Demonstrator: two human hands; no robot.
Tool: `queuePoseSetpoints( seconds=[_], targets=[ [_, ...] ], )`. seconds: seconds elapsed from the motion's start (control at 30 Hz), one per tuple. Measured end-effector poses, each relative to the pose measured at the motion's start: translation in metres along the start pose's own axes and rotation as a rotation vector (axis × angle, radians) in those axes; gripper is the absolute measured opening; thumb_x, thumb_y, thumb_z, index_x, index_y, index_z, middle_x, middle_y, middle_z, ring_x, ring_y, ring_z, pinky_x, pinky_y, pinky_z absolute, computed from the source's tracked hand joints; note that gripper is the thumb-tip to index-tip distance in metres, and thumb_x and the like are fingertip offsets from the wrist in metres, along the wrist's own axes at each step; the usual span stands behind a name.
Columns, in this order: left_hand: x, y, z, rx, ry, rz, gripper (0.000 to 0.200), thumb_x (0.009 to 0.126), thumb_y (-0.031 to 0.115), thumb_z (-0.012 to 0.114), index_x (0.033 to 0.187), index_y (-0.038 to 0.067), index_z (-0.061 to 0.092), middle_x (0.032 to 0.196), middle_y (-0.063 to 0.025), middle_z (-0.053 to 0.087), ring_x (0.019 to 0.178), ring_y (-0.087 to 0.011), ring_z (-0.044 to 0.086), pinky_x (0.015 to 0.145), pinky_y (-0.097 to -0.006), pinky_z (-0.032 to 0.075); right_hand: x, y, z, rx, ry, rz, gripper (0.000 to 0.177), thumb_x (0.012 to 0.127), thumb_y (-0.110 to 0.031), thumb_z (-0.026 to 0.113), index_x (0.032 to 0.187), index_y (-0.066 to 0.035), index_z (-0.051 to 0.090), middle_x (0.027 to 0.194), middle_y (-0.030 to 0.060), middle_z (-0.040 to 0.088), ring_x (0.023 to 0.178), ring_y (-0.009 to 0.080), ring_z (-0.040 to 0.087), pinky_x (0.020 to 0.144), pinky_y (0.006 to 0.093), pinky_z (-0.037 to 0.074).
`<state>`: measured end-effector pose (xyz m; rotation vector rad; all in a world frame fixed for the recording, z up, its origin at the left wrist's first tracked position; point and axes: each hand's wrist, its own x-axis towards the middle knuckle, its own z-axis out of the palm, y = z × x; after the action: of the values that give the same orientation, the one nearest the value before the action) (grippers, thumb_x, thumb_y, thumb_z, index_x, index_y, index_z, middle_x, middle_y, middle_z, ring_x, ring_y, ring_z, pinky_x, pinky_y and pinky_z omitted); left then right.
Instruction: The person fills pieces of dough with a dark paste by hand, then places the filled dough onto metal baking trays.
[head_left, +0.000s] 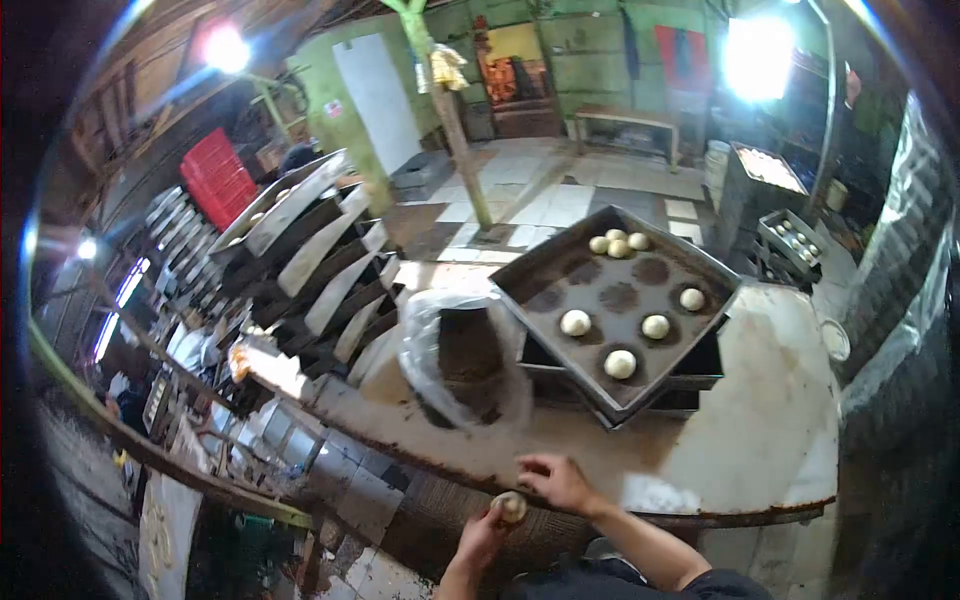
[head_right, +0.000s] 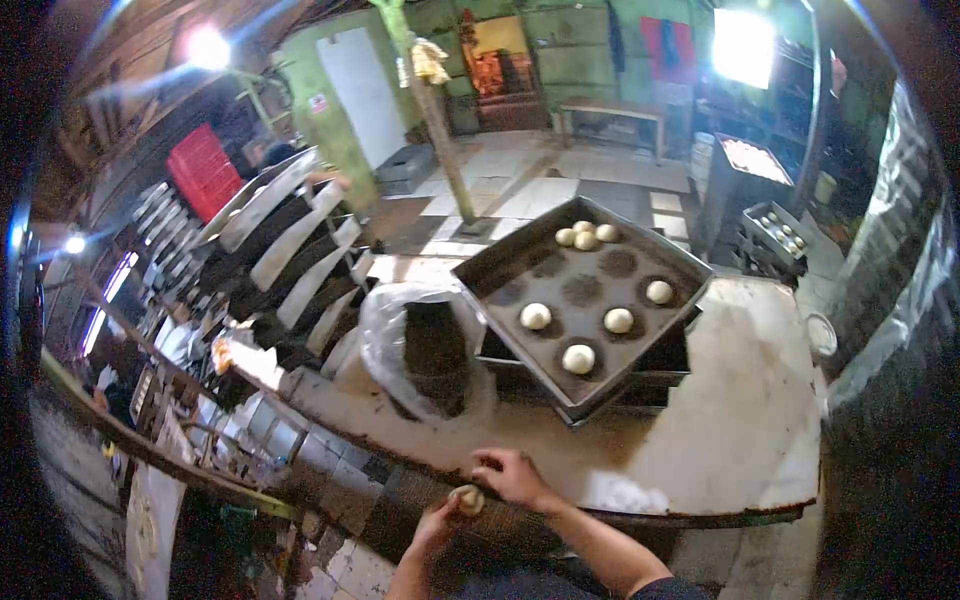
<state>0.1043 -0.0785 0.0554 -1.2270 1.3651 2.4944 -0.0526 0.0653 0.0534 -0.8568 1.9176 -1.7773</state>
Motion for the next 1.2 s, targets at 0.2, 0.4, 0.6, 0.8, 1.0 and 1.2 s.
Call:
queuePoseSetpoints(
  seconds=[0.2, 0.4, 0.6, 0.8, 1.0, 1.2],
  targets=[
    [0.068, -0.030, 0.107, -0.195, -0.169, -0.062, 0.038, 0.112, 0.035, 0.047, 0.129, 0.004, 0.060, 0.110, -0.0085, 0.064, 0.089, -0.0225, 0.064, 0.088, -0.0442, 0.056, -0.048, 0.034, -0.047, -0.626, 0.117, -0.232, 0.037, 0.097, -0.013, 0.064, 0.133, -0.004, 0.067, 0.138, 0.0162, 0.065, 0.128, 0.0420, 0.056, 0.099, 0.0458, 0.051],
    [0.065, -0.015, 0.135, -0.137, -0.278, -0.142, 0.034, 0.113, 0.029, 0.044, 0.131, 0.003, 0.058, 0.116, -0.0113, 0.066, 0.104, -0.0264, 0.068, 0.090, -0.0444, 0.058, -0.073, 0.010, -0.085, -0.175, 0.092, 0.009, 0.058, 0.094, -0.018, 0.072, 0.148, -0.003, 0.055, 0.157, 0.0160, 0.048, 0.146, 0.0395, 0.039, 0.117, 0.0480, 0.037],
    [0.026, 0.022, 0.136, 0.114, -0.448, 0.099, 0.035, 0.113, 0.026, 0.047, 0.135, 0.000, 0.054, 0.122, -0.0135, 0.067, 0.112, -0.0275, 0.070, 0.100, -0.0415, 0.057, -0.056, -0.019, -0.104, -0.261, 0.138, -0.084, 0.062, 0.082, -0.016, 0.085, 0.140, -0.006, 0.065, 0.150, 0.0165, 0.056, 0.138, 0.0330, 0.049, 0.116, 0.0429, 0.040],
    [-0.057, 0.085, 0.085, 0.899, -0.255, 0.801, 0.040, 0.109, 0.030, 0.057, 0.136, -0.001, 0.057, 0.118, -0.0139, 0.070, 0.110, -0.0224, 0.067, 0.097, -0.0334, 0.052, -0.029, -0.089, -0.042, 0.279, 0.044, 0.038, 0.035, 0.089, -0.007, 0.081, 0.122, 0.002, 0.075, 0.133, 0.0157, 0.065, 0.118, 0.0216, 0.064, 0.101, 0.0329, 0.052],
    [-0.077, 0.085, -0.063, 0.092, -0.180, 0.631, 0.026, 0.108, 0.021, 0.056, 0.122, 0.001, 0.063, 0.100, -0.0041, 0.067, 0.084, -0.0081, 0.059, 0.071, -0.0240, 0.049, -0.031, -0.117, 0.097, 0.019, -0.085, -0.361, 0.032, 0.087, 0.002, 0.078, 0.118, -0.007, 0.077, 0.118, 0.0106, 0.072, 0.110, 0.0237, 0.070, 0.094, 0.0327, 0.057],
    [-0.130, 0.061, -0.120, 0.130, -0.004, 0.896, 0.029, 0.102, 0.009, 0.066, 0.129, 0.003, 0.055, 0.109, -0.0043, 0.060, 0.095, -0.0129, 0.060, 0.086, -0.0289, 0.052, -0.047, -0.141, 0.189, 0.379, -0.094, 0.032, 0.022, 0.095, -0.003, 0.075, 0.116, 0.002, 0.072, 0.103, 0.0029, 0.070, 0.095, 0.0117, 0.067, 0.084, 0.0278, 0.057]
  ],
)
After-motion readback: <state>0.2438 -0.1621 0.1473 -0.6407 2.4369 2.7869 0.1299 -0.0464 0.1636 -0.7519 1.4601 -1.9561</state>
